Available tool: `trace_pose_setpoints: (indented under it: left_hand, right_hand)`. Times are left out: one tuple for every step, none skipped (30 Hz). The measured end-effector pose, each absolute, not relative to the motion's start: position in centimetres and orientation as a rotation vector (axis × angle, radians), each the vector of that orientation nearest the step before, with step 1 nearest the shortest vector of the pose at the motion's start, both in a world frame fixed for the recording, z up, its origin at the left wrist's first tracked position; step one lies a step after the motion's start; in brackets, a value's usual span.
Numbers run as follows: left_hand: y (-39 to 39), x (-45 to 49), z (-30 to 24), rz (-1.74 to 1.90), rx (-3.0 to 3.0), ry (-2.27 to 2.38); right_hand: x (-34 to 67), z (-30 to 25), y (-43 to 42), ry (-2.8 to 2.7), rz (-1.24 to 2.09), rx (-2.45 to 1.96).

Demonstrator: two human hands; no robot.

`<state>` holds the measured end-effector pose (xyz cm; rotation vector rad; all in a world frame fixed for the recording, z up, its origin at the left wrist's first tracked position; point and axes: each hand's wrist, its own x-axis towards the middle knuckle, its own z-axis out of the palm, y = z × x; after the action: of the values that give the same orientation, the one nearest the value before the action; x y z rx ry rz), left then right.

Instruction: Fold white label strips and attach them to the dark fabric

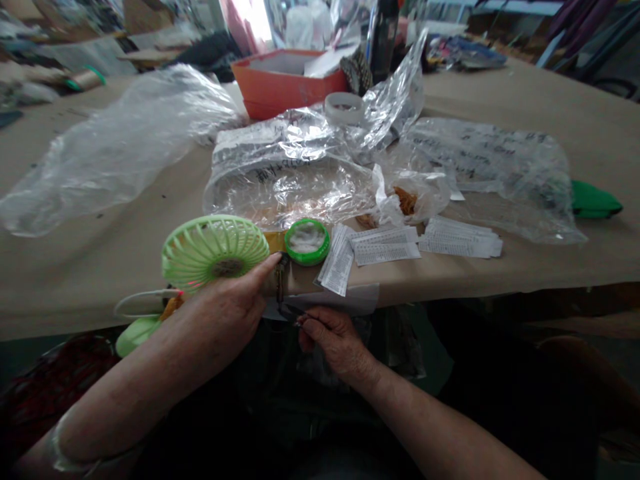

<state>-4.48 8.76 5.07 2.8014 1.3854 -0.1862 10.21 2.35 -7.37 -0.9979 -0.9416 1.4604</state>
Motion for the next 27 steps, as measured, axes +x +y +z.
trace_pose_setpoints:
  left_hand:
    - [8.8, -4.5, 5.0, -0.205, 2.816, 1.367]
    - [8.9, -4.6, 4.9, -0.229, 2.829, 1.347]
    - [9.0, -4.6, 4.8, -0.257, 2.836, 1.328]
    - [9.0, -4.6, 4.8, -0.280, 2.842, 1.314]
    - [9.0, -4.6, 4.8, -0.299, 2.851, 1.304]
    - [9.0, -4.6, 4.8, -0.312, 2.863, 1.298]
    - [9.0, -4.6, 4.8, -0.319, 2.879, 1.295]
    - [8.9, -4.5, 4.8, -0.317, 2.893, 1.296]
    - [8.9, -4.5, 4.9, -0.306, 2.898, 1.296]
    - [8.8, -4.5, 4.9, -0.285, 2.890, 1.306]
    - [8.8, -4.4, 5.0, -0.260, 2.872, 1.318]
    - [8.7, -4.4, 5.1, -0.234, 2.852, 1.329]
    - [8.7, -4.3, 5.1, -0.214, 2.838, 1.335]
    - [8.6, -4.3, 5.2, -0.205, 2.827, 1.338]
    - [8.6, -4.3, 5.2, -0.199, 2.818, 1.348]
    - [8.6, -4.3, 5.2, -0.193, 2.805, 1.367]
    - [8.6, -4.3, 5.2, -0.183, 2.789, 1.392]
    - [8.6, -4.4, 5.1, -0.174, 2.774, 1.417]
    - [8.6, -4.4, 5.1, -0.166, 2.767, 1.429]
    - [8.6, -4.5, 5.0, -0.162, 2.766, 1.425]
    - [8.7, -4.6, 4.9, -0.160, 2.773, 1.406]
    - [8.7, -4.7, 4.8, -0.158, 2.781, 1.382]
    - [8.7, -4.8, 4.7, -0.153, 2.786, 1.365]
    - [8.7, -4.8, 4.7, -0.147, 2.788, 1.361]
    - [8.8, -4.8, 4.7, -0.144, 2.784, 1.370]
    - [8.8, -4.7, 4.7, -0.145, 2.777, 1.388]
    - [8.8, -4.6, 4.8, -0.151, 2.768, 1.407]
  right_hand:
    - [10.0, -7.5, 2.4, -0.936, 1.453, -0.994]
    - [9.9, -7.7, 2.5, -0.933, 1.446, -0.998]
    - [9.8, -7.8, 2.5, -0.930, 1.437, -1.005]
    - [9.7, -7.8, 2.6, -0.928, 1.427, -1.011]
    - [9.6, -7.8, 2.7, -0.926, 1.415, -1.018]
    - [9.5, -7.8, 2.7, -0.926, 1.402, -1.025]
    - [9.4, -7.8, 2.7, -0.927, 1.389, -1.034]
    - [9.3, -7.7, 2.6, -0.929, 1.373, -1.043]
    - [9.2, -7.7, 2.6, -0.931, 1.357, -1.051]
    - [9.2, -7.7, 2.5, -0.931, 1.339, -1.057]
    - [9.1, -7.7, 2.4, -0.931, 1.325, -1.062]
    - [9.1, -7.7, 2.3, -0.932, 1.308, -1.066]
    - [9.1, -7.8, 2.3, -0.938, 1.288, -1.070]
    - [9.0, -7.9, 2.2, -0.947, 1.264, -1.078]
    - [9.0, -8.0, 2.2, -0.959, 1.239, -1.090]
    - [8.9, -8.3, 2.1, -0.972, 1.216, -1.102]
    - [8.8, -8.5, 2.1, -0.985, 1.198, -1.110]
    - [8.7, -8.7, 2.0, -0.991, 1.186, -1.113]
    - [8.6, -9.0, 1.9, -0.993, 1.183, -1.108]
    - [8.5, -9.2, 1.8, -0.992, 1.184, -1.100]
    - [8.4, -9.3, 1.8, -0.991, 1.187, -1.091]
    - [8.4, -9.5, 1.7, -0.986, 1.188, -1.085]
    - [8.3, -9.5, 1.7, -0.983, 1.191, -1.082]
    - [8.3, -9.6, 1.8, -0.982, 1.199, -1.079]
    - [8.2, -9.5, 1.9, -0.982, 1.208, -1.075]
    - [8.2, -9.5, 2.0, -0.983, 1.218, -1.069]
    - [8.1, -9.5, 2.1, -0.988, 1.230, -1.060]
